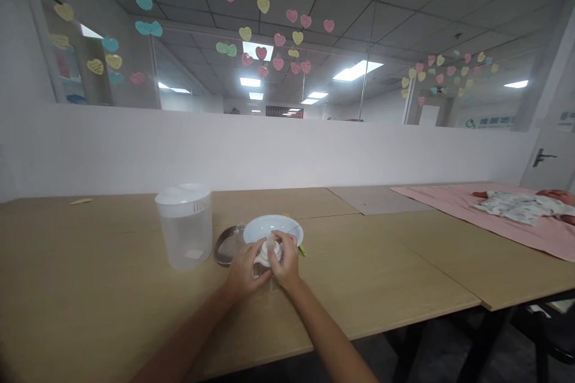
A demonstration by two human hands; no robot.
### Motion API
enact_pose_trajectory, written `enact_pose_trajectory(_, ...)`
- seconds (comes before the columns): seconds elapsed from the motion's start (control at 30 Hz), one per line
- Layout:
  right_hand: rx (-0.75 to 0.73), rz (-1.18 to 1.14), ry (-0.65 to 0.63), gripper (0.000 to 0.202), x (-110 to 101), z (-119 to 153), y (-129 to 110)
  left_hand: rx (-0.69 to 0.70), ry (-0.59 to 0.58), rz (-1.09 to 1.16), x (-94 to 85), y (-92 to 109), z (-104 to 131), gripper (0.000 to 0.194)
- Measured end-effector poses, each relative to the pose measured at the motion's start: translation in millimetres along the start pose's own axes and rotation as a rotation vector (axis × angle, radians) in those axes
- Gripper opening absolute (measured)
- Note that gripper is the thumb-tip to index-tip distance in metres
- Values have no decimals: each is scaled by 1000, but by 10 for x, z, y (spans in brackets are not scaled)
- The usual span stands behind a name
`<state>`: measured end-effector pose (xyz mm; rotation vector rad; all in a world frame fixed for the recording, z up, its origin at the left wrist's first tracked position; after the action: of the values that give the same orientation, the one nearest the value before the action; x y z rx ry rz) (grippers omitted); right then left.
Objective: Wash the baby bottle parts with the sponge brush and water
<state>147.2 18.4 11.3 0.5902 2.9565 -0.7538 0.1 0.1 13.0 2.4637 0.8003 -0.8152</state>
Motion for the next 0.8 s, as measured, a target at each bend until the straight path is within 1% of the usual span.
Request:
enact_pose_trajectory(0.13, 25, -24, -27, 33, -2, 15, 24, -8, 9, -6, 15, 10, 2, 62)
enact_pose_trajectory(0.3, 81, -48, -7, 27, 20, 28, 82, -37, 46, 12, 60, -2, 11, 53)
enact_pose_trajectory(0.37, 104, -68, -17, 26, 28, 26, 87, -43, 61, 16, 70, -5, 14, 52)
enact_pose_trajectory(0.47, 125, -90, -30, 27, 29, 3, 51, -49, 63, 20, 66, 1, 15, 55)
enact_pose_trajectory(0.63, 163, -166, 7, 24, 32, -55, -37, -78, 36, 36, 40, 15, 13, 65)
enact_pose_trajectory(0.8, 186, -257, -59, 29, 28, -97, -19, -72, 19, 57, 12, 38, 6, 66)
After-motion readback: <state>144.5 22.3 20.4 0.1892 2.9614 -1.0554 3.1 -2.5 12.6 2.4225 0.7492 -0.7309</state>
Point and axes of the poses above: each hand's wrist, its own z-axis away from the middle knuckle, its own x-axis out of the palm, y = z × x, the point moved 1 cm from there along -z, towards the middle knuckle, and after that the axes turned 1 degree about x, right-handed, at the moved point
